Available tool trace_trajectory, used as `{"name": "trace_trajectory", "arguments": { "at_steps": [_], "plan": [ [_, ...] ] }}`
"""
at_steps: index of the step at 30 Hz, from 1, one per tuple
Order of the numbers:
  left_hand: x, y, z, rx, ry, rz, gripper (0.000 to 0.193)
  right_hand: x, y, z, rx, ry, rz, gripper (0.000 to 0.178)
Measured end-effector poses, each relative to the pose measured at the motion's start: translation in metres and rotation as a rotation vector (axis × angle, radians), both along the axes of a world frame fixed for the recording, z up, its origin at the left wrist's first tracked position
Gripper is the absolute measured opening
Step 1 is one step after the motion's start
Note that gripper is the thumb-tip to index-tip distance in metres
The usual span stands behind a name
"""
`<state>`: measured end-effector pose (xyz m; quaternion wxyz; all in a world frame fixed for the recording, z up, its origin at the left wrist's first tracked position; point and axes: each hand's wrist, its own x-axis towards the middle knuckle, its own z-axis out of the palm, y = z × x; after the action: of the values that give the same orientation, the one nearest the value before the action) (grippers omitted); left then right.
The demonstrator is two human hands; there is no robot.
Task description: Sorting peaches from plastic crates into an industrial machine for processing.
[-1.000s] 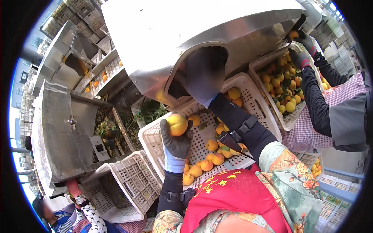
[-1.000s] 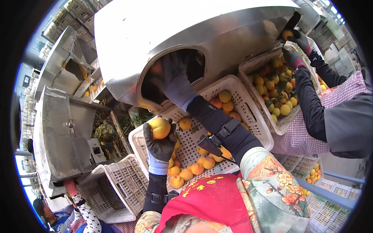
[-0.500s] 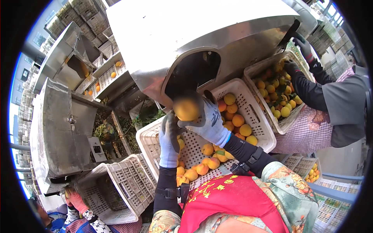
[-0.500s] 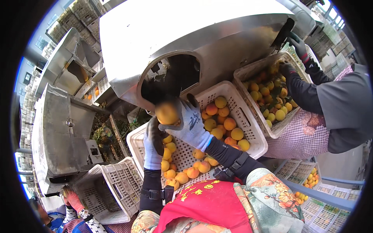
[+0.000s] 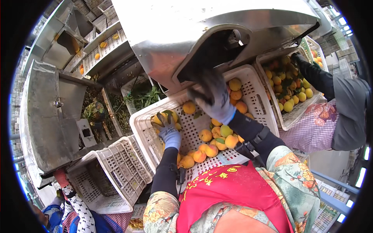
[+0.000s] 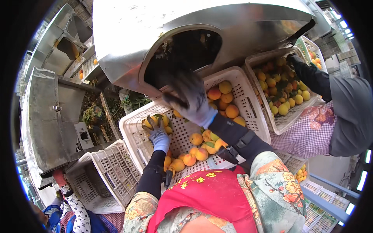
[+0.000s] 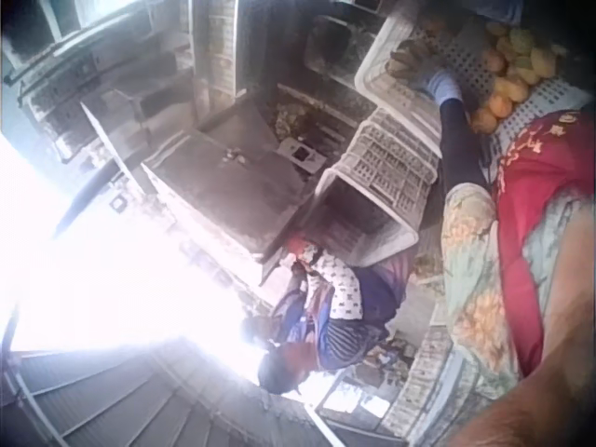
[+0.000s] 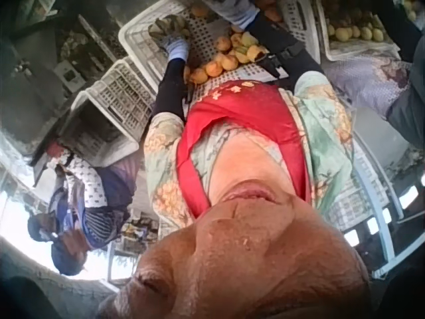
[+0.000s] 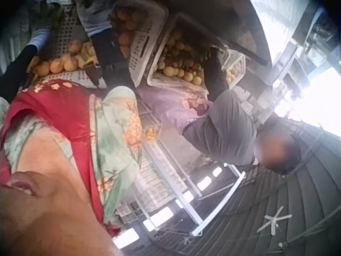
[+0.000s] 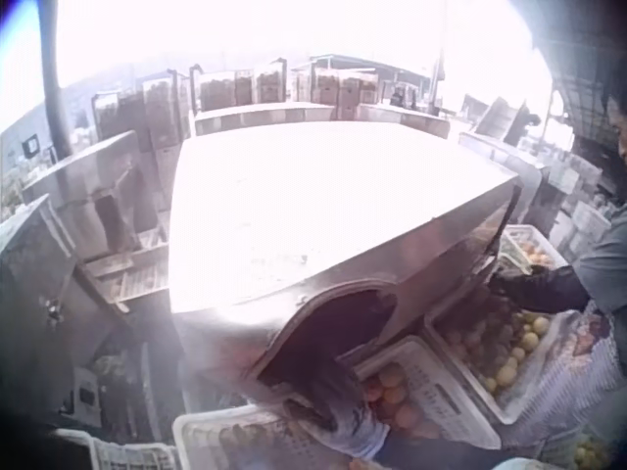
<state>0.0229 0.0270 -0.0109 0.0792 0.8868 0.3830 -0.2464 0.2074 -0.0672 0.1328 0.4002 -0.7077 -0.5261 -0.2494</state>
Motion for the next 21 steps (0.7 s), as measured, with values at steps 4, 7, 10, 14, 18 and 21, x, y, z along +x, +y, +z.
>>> {"name": "trace_trajectory", "arguments": {
  "at_steps": [4,7,10,14,18,21],
  "plan": [
    [0.007,-0.024,-0.012,-0.059,-0.078,0.138,0.086,-0.047,-0.04,-0.136,-0.596,0.845,-0.102,0.05],
    [0.012,-0.05,-0.006,-0.18,-0.038,0.107,0.083,-0.045,-0.004,-0.2,-0.963,1.002,-0.357,0.06],
    [0.008,-0.076,0.014,-0.289,-0.266,0.056,0.071,-0.022,0.011,-0.234,-1.12,1.062,-0.391,0.064],
    [-0.004,-0.041,-0.027,-1.215,-0.985,1.221,0.04,-0.04,-0.012,-0.215,-0.381,1.344,-0.14,0.071],
    [0.001,-0.022,0.013,-1.512,-1.101,0.578,0.042,-0.044,-0.05,-0.15,-0.286,1.227,0.126,0.083],
    [0.016,-0.003,0.034,-1.402,-1.027,0.447,0.049,-0.051,-0.062,-0.086,-0.294,1.069,0.189,0.09]
  ]
}}
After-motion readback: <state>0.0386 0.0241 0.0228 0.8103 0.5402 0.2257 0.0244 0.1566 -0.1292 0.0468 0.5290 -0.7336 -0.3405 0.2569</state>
